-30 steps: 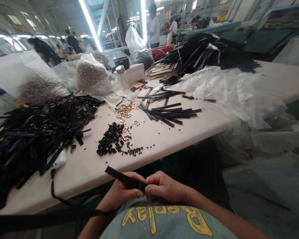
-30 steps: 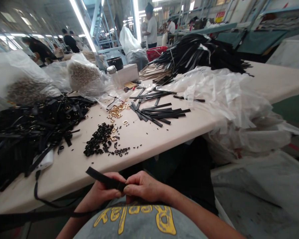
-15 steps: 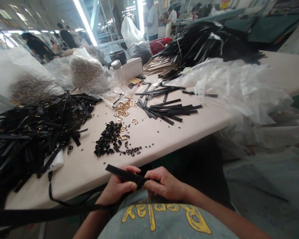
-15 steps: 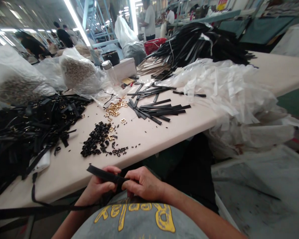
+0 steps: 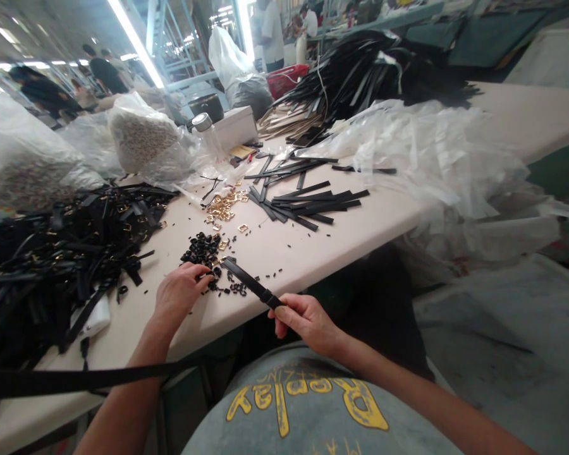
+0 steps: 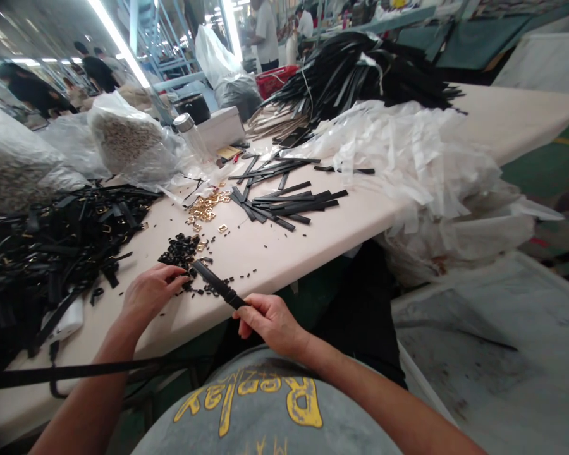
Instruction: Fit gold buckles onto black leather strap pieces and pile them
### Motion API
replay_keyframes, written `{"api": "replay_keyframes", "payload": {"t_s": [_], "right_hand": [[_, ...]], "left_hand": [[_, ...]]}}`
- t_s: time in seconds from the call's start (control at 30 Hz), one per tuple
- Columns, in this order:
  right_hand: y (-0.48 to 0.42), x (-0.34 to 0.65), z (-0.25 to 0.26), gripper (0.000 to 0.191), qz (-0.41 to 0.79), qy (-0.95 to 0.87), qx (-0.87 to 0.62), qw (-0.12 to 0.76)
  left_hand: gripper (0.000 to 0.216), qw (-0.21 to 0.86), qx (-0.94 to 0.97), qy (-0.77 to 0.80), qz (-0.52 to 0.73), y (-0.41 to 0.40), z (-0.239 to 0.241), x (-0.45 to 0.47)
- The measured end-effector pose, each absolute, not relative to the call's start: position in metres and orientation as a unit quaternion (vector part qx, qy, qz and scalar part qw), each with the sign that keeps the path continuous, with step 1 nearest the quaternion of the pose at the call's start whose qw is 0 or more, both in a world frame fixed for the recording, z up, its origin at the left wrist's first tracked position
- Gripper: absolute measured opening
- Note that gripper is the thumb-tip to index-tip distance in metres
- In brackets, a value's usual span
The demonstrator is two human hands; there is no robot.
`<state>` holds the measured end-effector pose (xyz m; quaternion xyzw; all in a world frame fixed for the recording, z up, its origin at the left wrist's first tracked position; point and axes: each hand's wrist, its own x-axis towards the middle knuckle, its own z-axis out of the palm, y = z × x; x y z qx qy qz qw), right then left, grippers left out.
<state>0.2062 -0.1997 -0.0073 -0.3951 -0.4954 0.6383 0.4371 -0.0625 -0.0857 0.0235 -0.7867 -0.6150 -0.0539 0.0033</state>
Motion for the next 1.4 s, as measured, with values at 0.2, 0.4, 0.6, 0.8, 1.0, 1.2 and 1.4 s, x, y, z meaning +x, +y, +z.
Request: {"api": "replay_keyframes", "payload": {"t_s": [0.2, 0.4, 0.6, 0.8, 1.0, 1.2, 1.4], "right_hand": [[-0.201, 0.208, -0.006, 0.04, 0.633, -0.483, -0.398, 0.455], [-0.201, 0.209, -0.007, 0.036, 0.593, -0.495, -0.43, 0.467], [-0.204, 0.209, -0.006, 0.03, 0.502, -0.587, -0.469, 0.429], [-0.206, 0.211, -0.007, 0.03, 0.432, -0.631, -0.506, 0.398], [-0.205, 0.21, -0.003, 0.027, 0.399, -0.649, -0.512, 0.396], [-0.208, 0.207, -0.001, 0.028, 0.4, -0.669, -0.499, 0.379], [-0.208, 0.209, 0.002, 0.028, 0.377, -0.695, -0.496, 0.36]], "left_hand": [[0.026, 0.002, -0.81, -0.581, -0.078, -0.078, 0.027, -0.057], [0.03, -0.264, -0.741, -0.541, -0.297, -0.126, 0.024, -0.027], [0.026, -0.472, -0.64, -0.501, -0.342, -0.175, 0.02, 0.021], [0.026, -0.472, -0.619, -0.511, -0.365, -0.179, 0.019, 0.025], [0.021, -0.417, -0.643, -0.497, -0.408, -0.188, 0.022, 0.027], [0.019, -0.378, -0.667, -0.478, -0.43, -0.19, 0.022, 0.031], [0.016, -0.475, -0.584, -0.5, -0.428, -0.187, 0.022, 0.032]]}}
